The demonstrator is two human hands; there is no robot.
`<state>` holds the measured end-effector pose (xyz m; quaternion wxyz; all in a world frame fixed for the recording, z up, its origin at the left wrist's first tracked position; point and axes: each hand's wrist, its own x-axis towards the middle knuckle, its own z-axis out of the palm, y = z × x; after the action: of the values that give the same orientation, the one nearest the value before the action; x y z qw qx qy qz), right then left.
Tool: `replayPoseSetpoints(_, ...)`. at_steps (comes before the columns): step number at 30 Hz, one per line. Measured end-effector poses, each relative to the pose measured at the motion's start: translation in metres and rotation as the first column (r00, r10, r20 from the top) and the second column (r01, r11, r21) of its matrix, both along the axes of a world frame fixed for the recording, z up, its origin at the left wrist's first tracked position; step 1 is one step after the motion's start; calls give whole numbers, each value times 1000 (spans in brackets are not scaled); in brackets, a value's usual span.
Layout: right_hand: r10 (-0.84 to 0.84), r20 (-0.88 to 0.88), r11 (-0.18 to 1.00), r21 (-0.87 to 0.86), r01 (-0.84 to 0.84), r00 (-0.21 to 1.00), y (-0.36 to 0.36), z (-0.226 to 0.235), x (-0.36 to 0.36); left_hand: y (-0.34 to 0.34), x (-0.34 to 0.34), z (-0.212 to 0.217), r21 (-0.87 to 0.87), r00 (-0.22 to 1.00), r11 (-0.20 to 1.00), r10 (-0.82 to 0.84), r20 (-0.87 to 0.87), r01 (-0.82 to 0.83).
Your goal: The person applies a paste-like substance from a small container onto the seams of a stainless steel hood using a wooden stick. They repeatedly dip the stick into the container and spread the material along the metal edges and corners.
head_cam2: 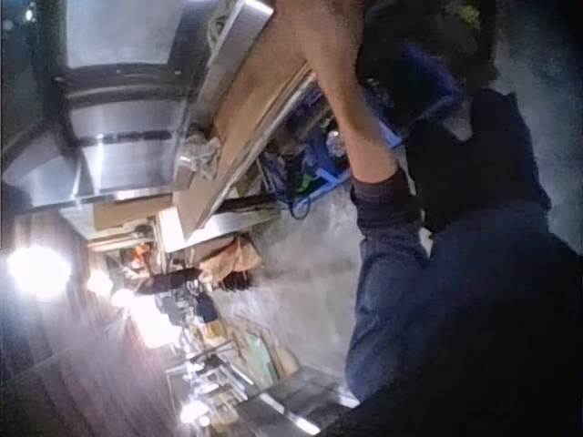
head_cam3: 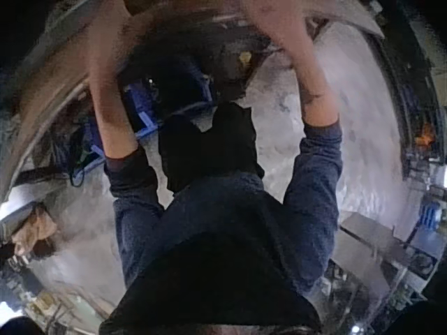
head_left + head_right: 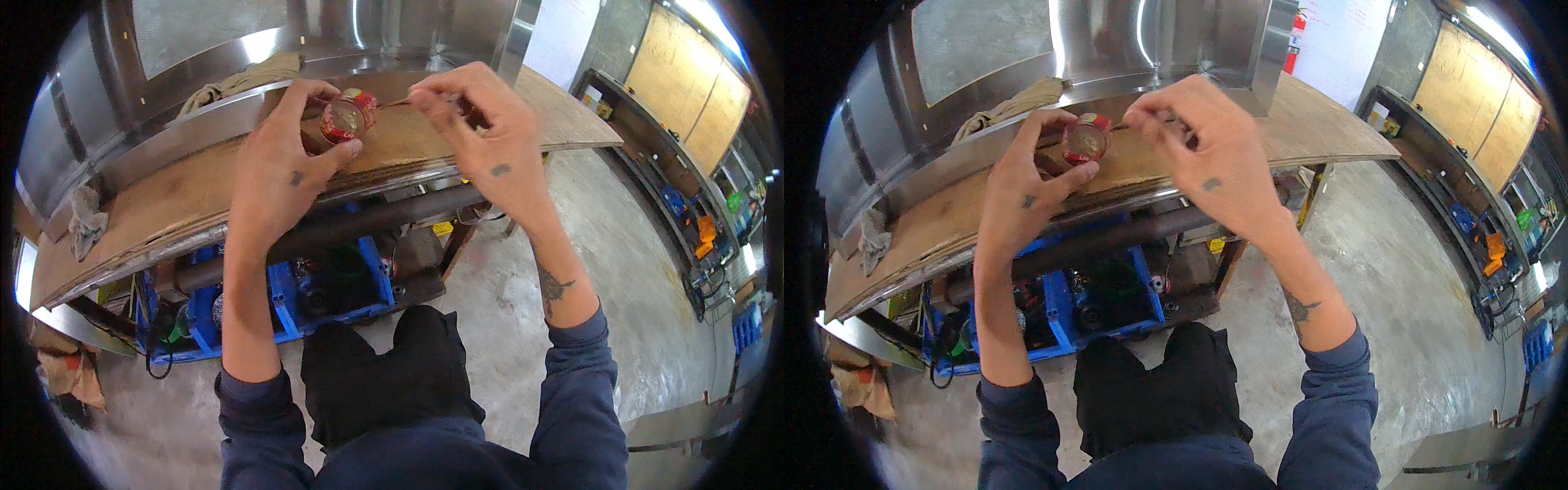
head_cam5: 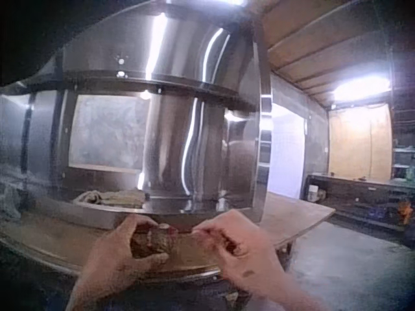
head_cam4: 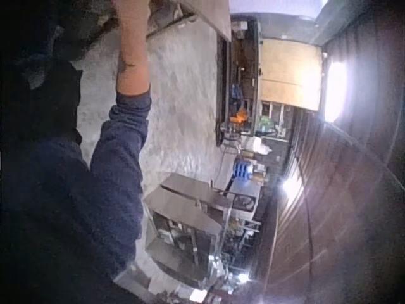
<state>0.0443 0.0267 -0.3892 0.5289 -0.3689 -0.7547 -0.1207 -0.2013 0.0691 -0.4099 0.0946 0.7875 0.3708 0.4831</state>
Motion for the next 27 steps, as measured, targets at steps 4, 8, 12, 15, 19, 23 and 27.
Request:
replayPoseSetpoints(4,26,35,999,-20,-25,999,14,-5,-22,-6,2,6,-152,999,988,5,49,2)
replayPoseSetpoints(8,38,67,998,39,-41,997,34,-12,-26,-6,2,5,-136,999,991,17,49,-10)
replayPoseSetpoints(12,46,52,998,31,-48,998,28,-3,-23,-6,1,5,-137,999,990,42,25,-38)
replayPoseSetpoints(15,33,-92,991,-127,-45,995,12,7,-14,-6,1,5,-131,998,990,49,25,-45)
replayPoseSetpoints(19,61,-303,970,-205,-128,951,16,8,30,-9,1,5,-141,996,990,40,83,-28)
replayPoseSetpoints(23,-99,-307,990,-131,61,947,36,7,103,2,1,-4,8,998,999,52,41,-52)
replayPoseSetpoints(27,-212,-370,960,-251,122,905,44,-4,151,-4,6,0,-63,996,998,32,80,-27)
